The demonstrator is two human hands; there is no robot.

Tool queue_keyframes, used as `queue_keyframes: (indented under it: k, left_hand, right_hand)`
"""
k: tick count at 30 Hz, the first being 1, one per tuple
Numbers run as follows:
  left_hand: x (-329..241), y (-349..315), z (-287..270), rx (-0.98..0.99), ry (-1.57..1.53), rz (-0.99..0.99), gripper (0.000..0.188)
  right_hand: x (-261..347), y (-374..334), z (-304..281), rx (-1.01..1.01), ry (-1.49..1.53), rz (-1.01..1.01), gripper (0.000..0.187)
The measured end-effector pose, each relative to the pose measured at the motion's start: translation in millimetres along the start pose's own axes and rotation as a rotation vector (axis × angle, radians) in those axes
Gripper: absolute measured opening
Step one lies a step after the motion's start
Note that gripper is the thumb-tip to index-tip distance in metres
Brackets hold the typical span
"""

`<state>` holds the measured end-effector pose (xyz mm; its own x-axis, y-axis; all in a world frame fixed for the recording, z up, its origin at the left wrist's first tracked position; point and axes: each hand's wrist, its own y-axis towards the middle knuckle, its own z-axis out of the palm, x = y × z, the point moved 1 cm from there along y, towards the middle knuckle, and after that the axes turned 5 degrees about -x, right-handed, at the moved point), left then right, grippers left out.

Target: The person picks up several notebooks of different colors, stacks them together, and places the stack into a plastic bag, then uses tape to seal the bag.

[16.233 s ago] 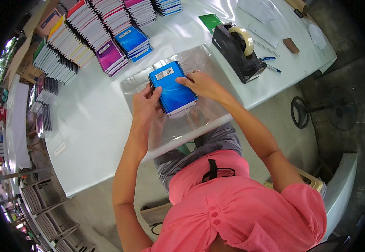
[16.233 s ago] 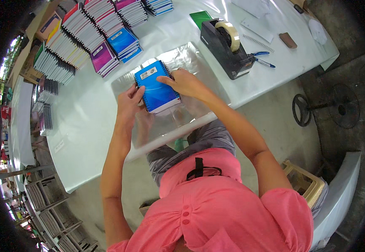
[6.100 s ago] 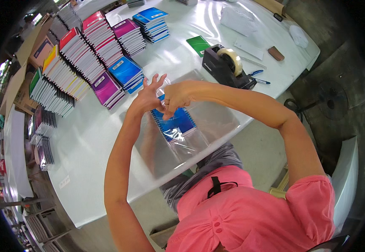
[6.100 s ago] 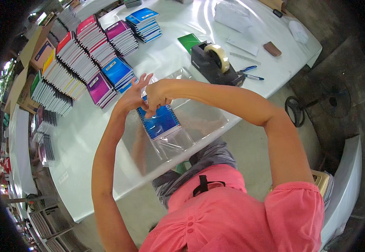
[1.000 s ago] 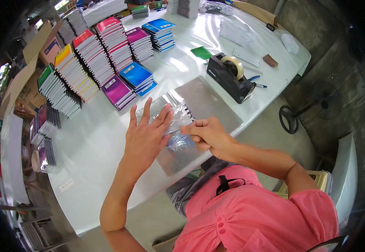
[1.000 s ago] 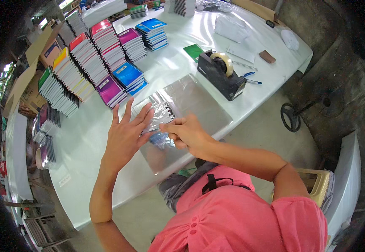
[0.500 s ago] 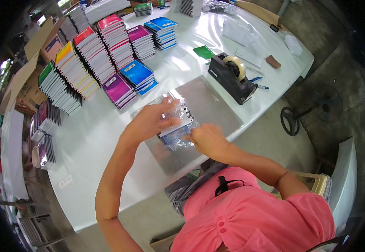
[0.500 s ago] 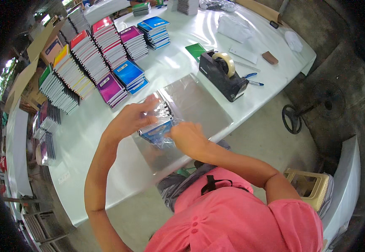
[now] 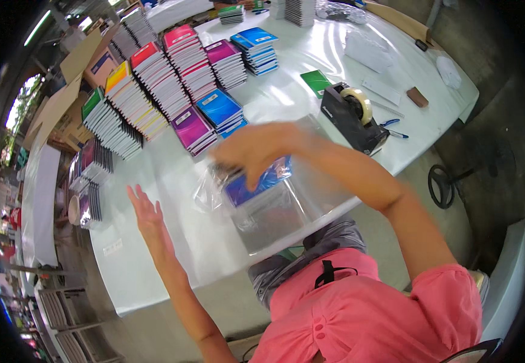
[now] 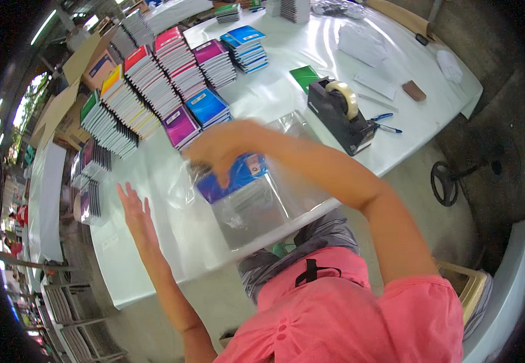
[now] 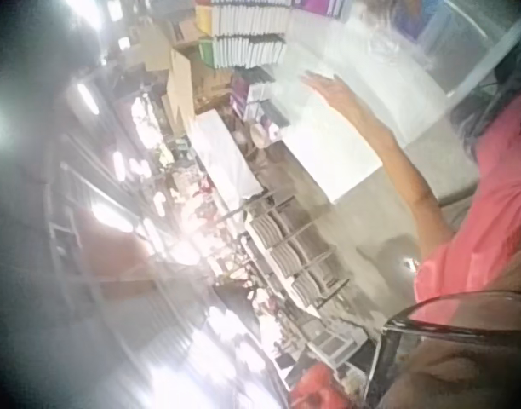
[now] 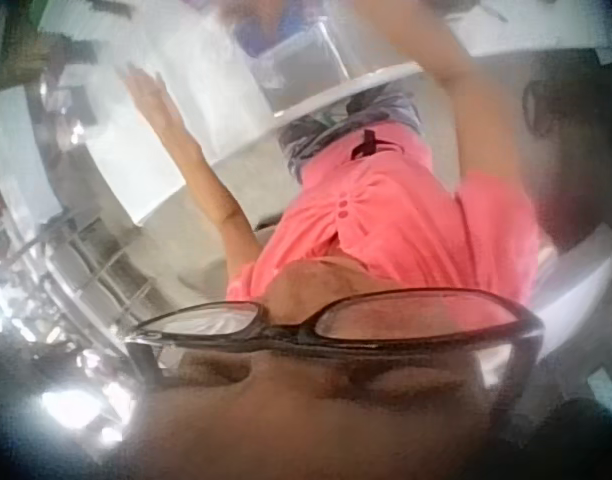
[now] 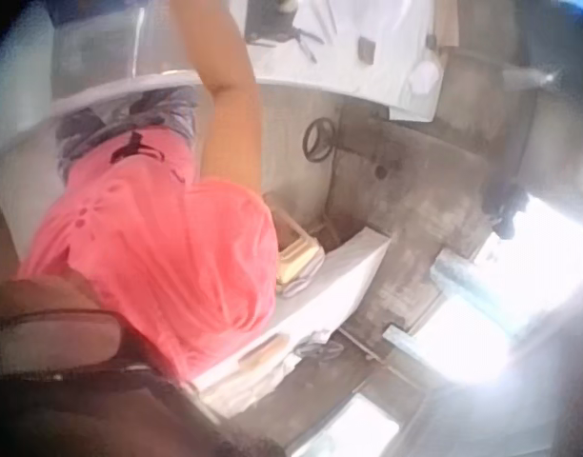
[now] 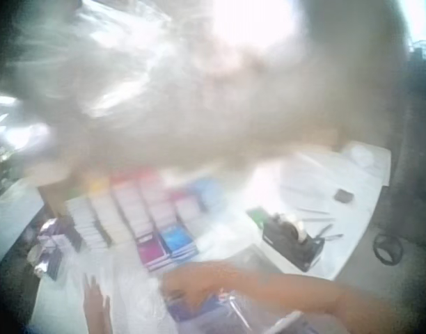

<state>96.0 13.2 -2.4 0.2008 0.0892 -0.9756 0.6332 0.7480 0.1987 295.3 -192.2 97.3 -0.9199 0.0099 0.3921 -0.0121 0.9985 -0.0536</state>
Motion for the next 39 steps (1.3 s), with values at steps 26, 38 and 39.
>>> queue_keyframes:
  k: [26,38,39]
  left_hand:
    - [-115.7,11.7,72.2,0.748,0.979,0.656,0.024]
    - [40.7,-82.8,68.8,0.371,0.019,0.096,0.082]
    - [31.6,-89.4,79.0,0.285,0.007,0.078,0.093]
  right_hand:
    - [41.0,-30.2,35.8,-0.669,-0.104,-0.121,0.011]
    - [17.6,-71.2,28.7,-0.661,0.298,-0.203,0.028]
    - [10.4,-79.1,26.0,-0.594,0.465,-0.216,0.043]
